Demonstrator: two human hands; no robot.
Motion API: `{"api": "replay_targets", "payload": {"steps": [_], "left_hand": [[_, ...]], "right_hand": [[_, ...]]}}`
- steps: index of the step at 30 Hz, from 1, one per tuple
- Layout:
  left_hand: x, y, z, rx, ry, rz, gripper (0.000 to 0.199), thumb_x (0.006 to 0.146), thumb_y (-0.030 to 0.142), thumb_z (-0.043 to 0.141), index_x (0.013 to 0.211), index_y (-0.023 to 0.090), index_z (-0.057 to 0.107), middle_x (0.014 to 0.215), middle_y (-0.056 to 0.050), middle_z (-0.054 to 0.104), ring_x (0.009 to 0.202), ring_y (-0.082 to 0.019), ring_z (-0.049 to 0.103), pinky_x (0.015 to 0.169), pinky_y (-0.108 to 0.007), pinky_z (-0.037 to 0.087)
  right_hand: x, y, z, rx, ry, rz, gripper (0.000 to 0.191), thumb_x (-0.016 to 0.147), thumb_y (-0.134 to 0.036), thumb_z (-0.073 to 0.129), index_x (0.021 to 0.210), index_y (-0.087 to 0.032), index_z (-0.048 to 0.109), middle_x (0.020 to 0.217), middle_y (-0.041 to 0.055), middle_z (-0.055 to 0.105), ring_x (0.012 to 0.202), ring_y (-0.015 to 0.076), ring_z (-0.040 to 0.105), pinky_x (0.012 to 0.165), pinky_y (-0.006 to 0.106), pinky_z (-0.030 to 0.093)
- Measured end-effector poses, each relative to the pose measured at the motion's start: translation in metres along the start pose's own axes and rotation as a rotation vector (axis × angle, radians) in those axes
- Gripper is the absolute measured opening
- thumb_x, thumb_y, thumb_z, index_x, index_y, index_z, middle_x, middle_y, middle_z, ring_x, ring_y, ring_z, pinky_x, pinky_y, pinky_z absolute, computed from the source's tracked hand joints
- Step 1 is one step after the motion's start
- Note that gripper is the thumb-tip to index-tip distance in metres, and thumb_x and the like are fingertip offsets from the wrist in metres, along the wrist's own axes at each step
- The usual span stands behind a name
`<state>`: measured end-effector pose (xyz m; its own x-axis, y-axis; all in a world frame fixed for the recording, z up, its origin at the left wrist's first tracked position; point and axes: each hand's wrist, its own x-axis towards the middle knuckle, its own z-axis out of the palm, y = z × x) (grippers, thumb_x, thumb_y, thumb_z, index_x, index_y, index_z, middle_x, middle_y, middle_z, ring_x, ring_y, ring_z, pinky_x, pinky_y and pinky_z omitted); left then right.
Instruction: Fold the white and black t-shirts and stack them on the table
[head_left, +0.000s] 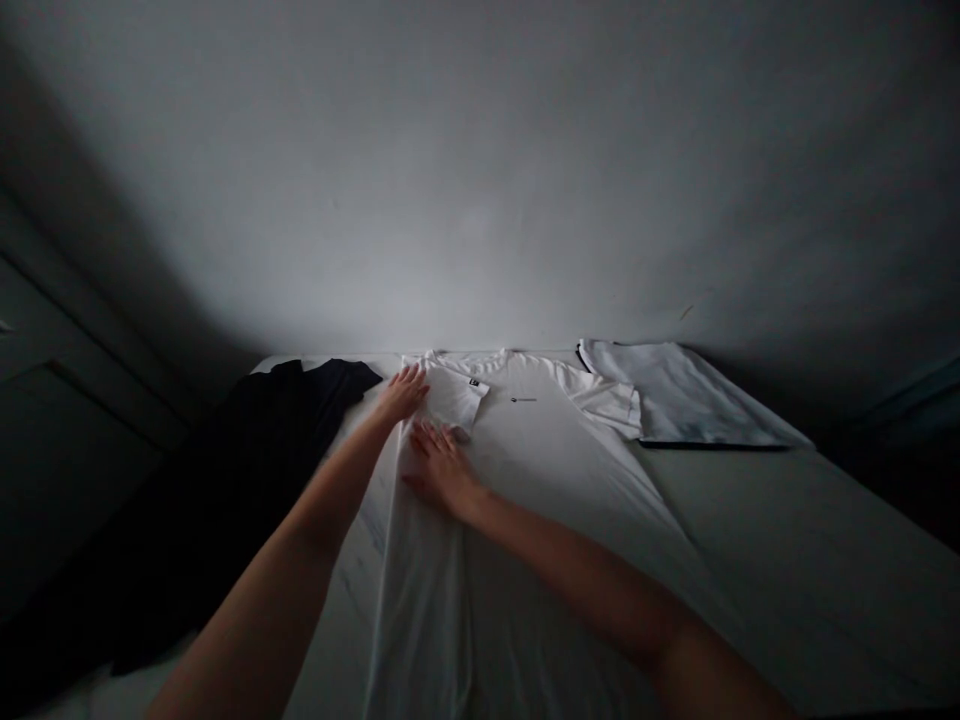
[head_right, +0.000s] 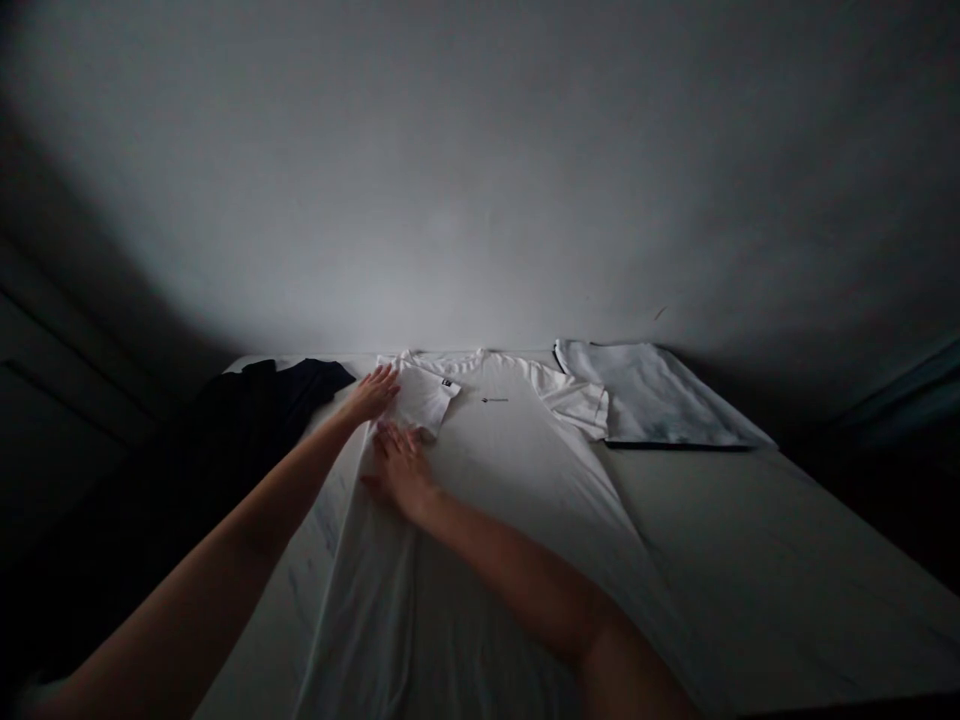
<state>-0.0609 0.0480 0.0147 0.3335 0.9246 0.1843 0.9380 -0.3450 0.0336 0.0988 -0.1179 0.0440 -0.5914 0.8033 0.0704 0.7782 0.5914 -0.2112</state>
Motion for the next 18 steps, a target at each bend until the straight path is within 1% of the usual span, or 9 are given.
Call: {"api": "replay_targets", "payload": {"steps": [2,3,5,7,9,12,13,15,18], "left_hand": [[0.011,-0.002,0.007,-0.009,-0.004,-0.024,0.053,0.101,0.033,0.036,0.151,0.014,0.038,0.159,-0.018,0.033,0.148,-0.031,0.029,0.118,-0.051,0.029],[0.015,-0.004,0.010,-0.018,-0.011,-0.029,0.053,0.101,0.034,0.036,0.151,0.015,0.038,0.159,-0.018,0.033,0.148,-0.031,0.029,0.118,-0.051,0.029],[0.023,-0.010,0.017,-0.034,-0.010,-0.015,0.053,0.101,0.035,0.036,0.150,0.016,0.039,0.159,-0.017,0.034,0.148,-0.030,0.030,0.118,-0.050,0.029],[0.030,-0.018,0.022,-0.046,-0.005,0.010,0.053,0.101,0.034,0.035,0.151,0.016,0.038,0.159,-0.017,0.034,0.149,-0.029,0.029,0.118,-0.049,0.029],[0.035,-0.025,0.025,-0.047,-0.014,0.016,0.055,0.102,0.034,0.032,0.153,0.013,0.035,0.160,-0.016,0.032,0.149,-0.029,0.026,0.120,-0.047,0.026],[0.038,-0.032,0.029,-0.044,-0.030,-0.011,0.060,0.102,0.038,0.030,0.156,0.012,0.029,0.161,-0.015,0.030,0.150,-0.029,0.023,0.121,-0.049,0.023],[0.038,-0.033,0.030,-0.046,-0.033,-0.012,0.060,0.102,0.039,0.029,0.156,0.013,0.028,0.161,-0.015,0.029,0.151,-0.029,0.023,0.121,-0.050,0.023],[0.038,-0.033,0.030,-0.055,-0.037,-0.009,0.061,0.102,0.042,0.027,0.157,0.016,0.027,0.162,-0.014,0.028,0.151,-0.029,0.023,0.120,-0.050,0.023],[0.038,-0.028,0.024,-0.070,-0.057,-0.020,0.064,0.103,0.048,0.022,0.158,0.016,0.025,0.163,-0.013,0.027,0.151,-0.028,0.021,0.121,-0.049,0.022]], "right_hand": [[0.004,0.004,0.003,0.024,-0.087,-0.068,0.069,0.098,-0.048,0.049,0.154,-0.009,0.033,0.162,0.0152,0.024,0.150,0.0309,0.022,0.122,0.051,0.019],[0.006,0.006,0.005,0.026,-0.096,-0.075,0.069,0.098,-0.049,0.048,0.154,-0.011,0.034,0.161,0.0152,0.027,0.149,0.0314,0.025,0.122,0.052,0.021],[0.013,0.011,0.008,0.006,-0.045,-0.048,0.066,0.098,-0.050,0.048,0.150,-0.009,0.040,0.158,0.0182,0.034,0.147,0.0320,0.030,0.121,0.051,0.022],[0.025,0.016,0.008,-0.020,0.018,-0.051,0.066,0.098,-0.049,0.050,0.147,-0.005,0.044,0.155,0.0215,0.037,0.147,0.0311,0.032,0.122,0.047,0.022],[0.040,0.023,0.007,-0.023,0.017,-0.145,0.068,0.097,-0.049,0.053,0.148,-0.006,0.043,0.158,0.0199,0.033,0.148,0.0289,0.028,0.122,0.043,0.022],[0.052,0.031,0.008,-0.001,-0.052,-0.301,0.071,0.097,-0.054,0.051,0.152,-0.013,0.037,0.161,0.0154,0.028,0.151,0.0277,0.022,0.122,0.046,0.020],[0.049,0.031,0.009,0.005,-0.067,-0.326,0.072,0.097,-0.056,0.049,0.154,-0.014,0.035,0.161,0.0150,0.027,0.151,0.0281,0.020,0.122,0.048,0.019],[0.035,0.029,0.012,0.019,-0.088,-0.374,0.074,0.097,-0.060,0.046,0.155,-0.016,0.031,0.162,0.0147,0.024,0.152,0.0291,0.017,0.123,0.050,0.014],[-0.001,0.017,0.014,0.052,-0.135,-0.493,0.078,0.096,-0.062,0.046,0.157,-0.016,0.028,0.163,0.0133,0.021,0.152,0.0290,0.015,0.123,0.050,0.009]]}}
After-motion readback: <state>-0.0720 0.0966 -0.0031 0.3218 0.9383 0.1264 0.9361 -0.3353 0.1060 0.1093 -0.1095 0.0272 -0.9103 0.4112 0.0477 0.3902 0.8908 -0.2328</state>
